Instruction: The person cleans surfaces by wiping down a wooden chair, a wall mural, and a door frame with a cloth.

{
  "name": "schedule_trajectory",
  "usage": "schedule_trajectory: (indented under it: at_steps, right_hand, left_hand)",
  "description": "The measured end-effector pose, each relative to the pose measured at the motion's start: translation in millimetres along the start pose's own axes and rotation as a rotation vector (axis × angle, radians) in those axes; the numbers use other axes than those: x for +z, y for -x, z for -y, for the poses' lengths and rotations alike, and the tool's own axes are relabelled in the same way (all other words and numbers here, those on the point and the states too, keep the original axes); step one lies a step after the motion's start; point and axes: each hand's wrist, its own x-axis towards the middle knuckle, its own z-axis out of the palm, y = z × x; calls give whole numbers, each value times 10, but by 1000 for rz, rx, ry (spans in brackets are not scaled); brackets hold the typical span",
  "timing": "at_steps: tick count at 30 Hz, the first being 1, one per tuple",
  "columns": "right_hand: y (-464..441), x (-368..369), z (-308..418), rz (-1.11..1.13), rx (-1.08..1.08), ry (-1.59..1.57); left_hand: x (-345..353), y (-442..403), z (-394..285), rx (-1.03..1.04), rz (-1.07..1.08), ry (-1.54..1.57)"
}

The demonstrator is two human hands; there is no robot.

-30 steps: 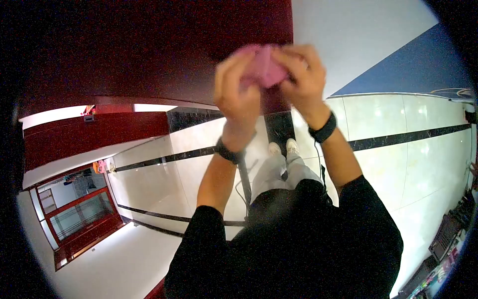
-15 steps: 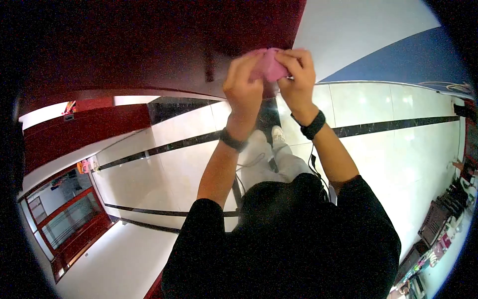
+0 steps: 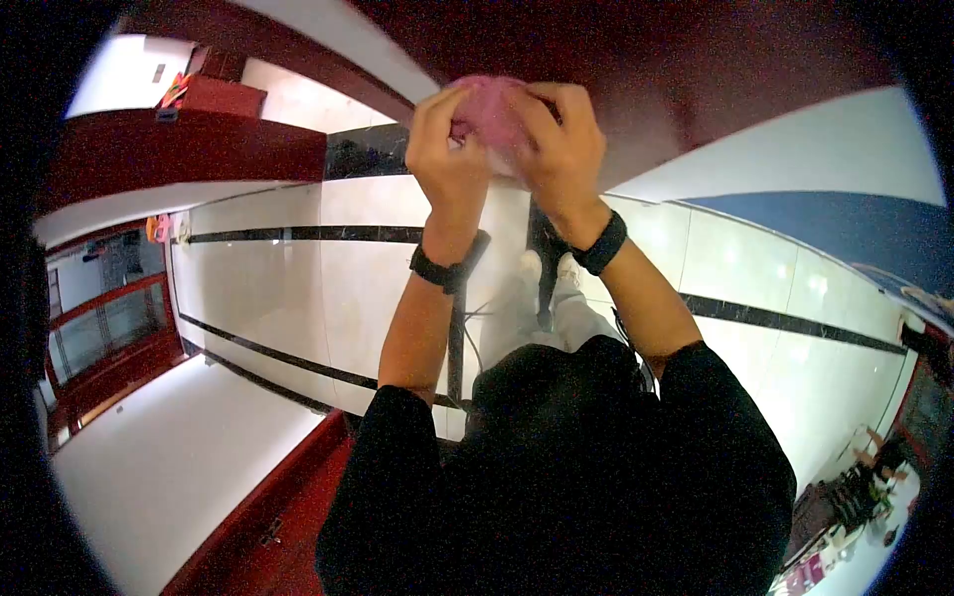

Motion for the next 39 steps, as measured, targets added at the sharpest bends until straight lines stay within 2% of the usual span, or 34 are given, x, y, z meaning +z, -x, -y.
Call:
schedule_trajectory:
  at_steps: [1,2,6,8,14,15,18,21,22,24,25,26,29,30,34,37,39]
  right_hand:
    - [-145,11,150,-19,-13,-7]
    - [-271,35,260,-51,-49,-1]
    - [-368,105,348,-54,-81,-1]
    - [-163,142,248,-36,-44,36]
    - [448,465,95,323,232,197]
    - [442,543,170,311,260,178]
    - [320,823,491,289,309,107]
    - [-69,1061,927,37,213,9]
    - [-188,1105,1024,83,220,40]
    - [-479,1182,1160,-15,148,46]
    - [-611,1212,1197,-64,115,54]
    - [-731,1249,1184,-130,80,70]
    - [-798,1335,975,-110,77,27]
    - [-702,1403,863,-138,59,115]
    - [-444,1521,789,-53,200,67]
    - [-241,1598,701,54,271,17]
    - [-283,1607,718,56,235,27]
  left_hand:
    - [-116,-138,-36,31,-28,-3]
    - [-190,-225,-51,-57,-38,67]
    - [-215,-291,111,60,-114,29]
    - [-208,-150,196,-3,-7,57]
    - [-377,281,912,-171,406,121]
    - [-434,211,958,-200,453,127]
    - [-708,-66,1133,-90,367,86]
    - [-996,-694,1121,74,256,146]
    - [-1050,-866,1145,141,220,153]
    - [-1071,-1136,1192,235,120,162]
    - [-1080,-1164,1200,113,132,201]
    - [-1053,-1186,1177,156,98,163]
    - [-945,-1164,1181,205,68,129]
    - [-914,-1116,1224,209,69,130]
    - [-880,-823,1463,125,172,76]
    - [-922,-667,1651,147,246,12]
    - [-974,-756,1652,150,241,51]
